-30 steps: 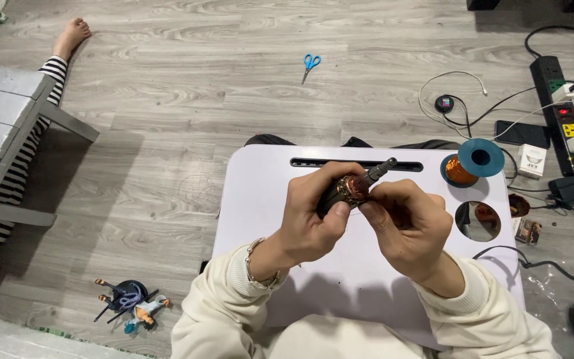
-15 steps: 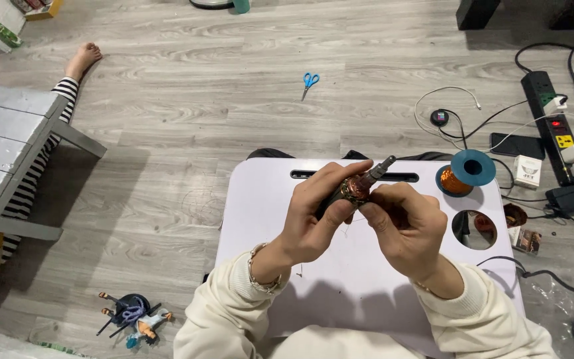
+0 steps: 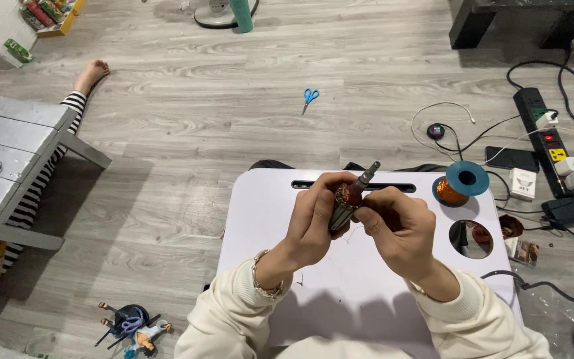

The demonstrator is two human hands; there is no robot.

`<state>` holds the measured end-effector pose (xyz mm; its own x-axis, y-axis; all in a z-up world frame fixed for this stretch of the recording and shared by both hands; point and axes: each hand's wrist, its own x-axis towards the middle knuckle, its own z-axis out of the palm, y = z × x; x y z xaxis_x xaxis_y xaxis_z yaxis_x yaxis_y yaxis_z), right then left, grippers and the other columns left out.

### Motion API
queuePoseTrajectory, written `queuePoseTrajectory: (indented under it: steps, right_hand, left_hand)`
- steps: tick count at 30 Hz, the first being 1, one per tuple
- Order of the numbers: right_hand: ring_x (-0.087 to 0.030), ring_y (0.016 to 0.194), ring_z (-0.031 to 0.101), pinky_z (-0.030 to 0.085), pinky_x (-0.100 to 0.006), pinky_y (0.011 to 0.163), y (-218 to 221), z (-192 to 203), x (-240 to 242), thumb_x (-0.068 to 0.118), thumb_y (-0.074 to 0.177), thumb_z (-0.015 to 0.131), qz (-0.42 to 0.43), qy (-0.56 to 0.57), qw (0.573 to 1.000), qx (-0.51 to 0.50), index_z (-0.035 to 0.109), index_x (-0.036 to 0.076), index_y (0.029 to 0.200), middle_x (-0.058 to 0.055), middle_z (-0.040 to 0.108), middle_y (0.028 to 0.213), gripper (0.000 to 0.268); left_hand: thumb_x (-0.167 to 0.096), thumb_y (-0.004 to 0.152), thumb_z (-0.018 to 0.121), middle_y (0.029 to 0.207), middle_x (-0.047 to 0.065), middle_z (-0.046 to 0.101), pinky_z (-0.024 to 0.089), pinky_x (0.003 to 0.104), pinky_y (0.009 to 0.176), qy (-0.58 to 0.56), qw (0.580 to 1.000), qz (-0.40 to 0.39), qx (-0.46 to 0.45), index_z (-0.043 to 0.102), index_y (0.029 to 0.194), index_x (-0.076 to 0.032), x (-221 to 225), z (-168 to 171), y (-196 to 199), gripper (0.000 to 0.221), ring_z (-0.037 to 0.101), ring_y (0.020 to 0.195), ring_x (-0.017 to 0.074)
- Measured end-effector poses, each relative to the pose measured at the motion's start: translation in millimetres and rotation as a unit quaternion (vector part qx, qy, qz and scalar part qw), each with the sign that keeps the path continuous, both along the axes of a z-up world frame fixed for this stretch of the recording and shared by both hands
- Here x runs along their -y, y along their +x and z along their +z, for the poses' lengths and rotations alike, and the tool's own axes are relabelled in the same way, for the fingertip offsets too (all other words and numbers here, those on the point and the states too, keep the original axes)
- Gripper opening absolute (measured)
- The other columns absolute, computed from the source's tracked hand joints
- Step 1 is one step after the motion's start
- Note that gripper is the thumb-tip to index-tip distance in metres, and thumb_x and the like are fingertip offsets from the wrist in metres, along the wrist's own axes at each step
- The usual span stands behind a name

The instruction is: Winding copper wire onto a motor armature at a workstation

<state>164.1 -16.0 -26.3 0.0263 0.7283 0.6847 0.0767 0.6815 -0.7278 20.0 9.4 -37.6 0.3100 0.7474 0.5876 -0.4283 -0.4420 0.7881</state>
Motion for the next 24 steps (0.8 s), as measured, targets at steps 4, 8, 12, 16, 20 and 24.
queuePoseTrajectory:
  steps: [4, 8, 12, 16, 20, 24]
  right_hand:
    - [-0.006, 0.035, 0.034, 0.033, -0.019, 0.032, -0.6, 1.0, -0.2, 0.006, 0.09, 0.067, 0.004, 0.008, 1.0, -0.005, 0.066, 0.001, 0.078, -0.003, 0.051, 0.042, 0.013]
    - [-0.007, 0.034, 0.034, 0.033, -0.018, 0.031, -1.8, 0.7, -0.7, 0.005, 0.09, 0.066, 0.006, 0.014, 1.0, -0.004, 0.065, 0.0, 0.078, -0.003, 0.05, 0.041, 0.013]
    - [-0.007, 0.032, 0.032, 0.032, -0.019, 0.03, 0.8, -2.6, -0.2, 0.004, 0.089, 0.067, 0.01, 0.018, 1.0, 0.005, 0.065, 0.0, 0.078, -0.002, 0.047, 0.04, 0.012]
    - [-0.006, 0.031, 0.032, 0.032, -0.018, 0.03, -0.5, -1.8, 1.2, 0.003, 0.088, 0.067, 0.016, 0.024, 1.0, 0.007, 0.064, -0.001, 0.077, -0.001, 0.046, 0.039, 0.012]
    - [-0.005, 0.031, 0.032, 0.031, -0.019, 0.03, -1.5, -0.4, 1.5, 0.004, 0.088, 0.066, 0.016, 0.029, 0.999, 0.013, 0.064, 0.0, 0.078, -0.001, 0.046, 0.039, 0.012]
    - [-0.005, 0.029, 0.034, 0.031, -0.019, 0.028, -3.2, 0.1, 1.5, 0.007, 0.089, 0.066, 0.015, 0.025, 0.999, 0.019, 0.064, -0.001, 0.079, -0.002, 0.05, 0.04, 0.013]
  left_hand:
    - [-0.03, 0.106, 0.036, 0.064, 0.009, 0.062, 0.041, 0.022, 0.036, -0.004, 1.0, -0.007, -0.016, 0.058, 0.115, 0.006, -1.3, -2.7, -3.2, 0.043, 0.052, 0.044, 0.0098]
    - [-0.03, 0.094, 0.056, 0.063, 0.009, 0.062, 0.042, 0.023, 0.038, 0.023, 0.999, 0.021, -0.036, 0.06, 0.114, 0.007, -2.9, -2.0, -5.0, 0.042, 0.052, 0.046, 0.0105]
    - [-0.021, 0.084, 0.06, 0.063, 0.007, 0.065, 0.043, 0.022, 0.04, 0.036, 0.997, 0.054, -0.04, 0.066, 0.106, 0.002, -3.4, -2.9, -4.1, 0.033, 0.056, 0.05, 0.0111]
    - [-0.016, 0.078, 0.061, 0.059, 0.006, 0.062, 0.041, 0.022, 0.04, 0.041, 0.996, 0.065, -0.046, 0.066, 0.103, 0.0, -0.9, 2.5, -6.3, 0.03, 0.052, 0.048, 0.0111]
    - [-0.017, 0.076, 0.062, 0.059, 0.006, 0.063, 0.041, 0.022, 0.04, 0.041, 0.996, 0.07, -0.034, 0.067, 0.102, 0.0, -0.6, 3.1, -6.3, 0.032, 0.052, 0.048, 0.0112]
    - [-0.021, 0.082, 0.059, 0.064, 0.006, 0.066, 0.048, 0.023, 0.046, 0.053, 0.996, 0.056, -0.038, 0.068, 0.107, 0.001, -4.4, -0.2, -10.2, 0.034, 0.062, 0.054, 0.0125]
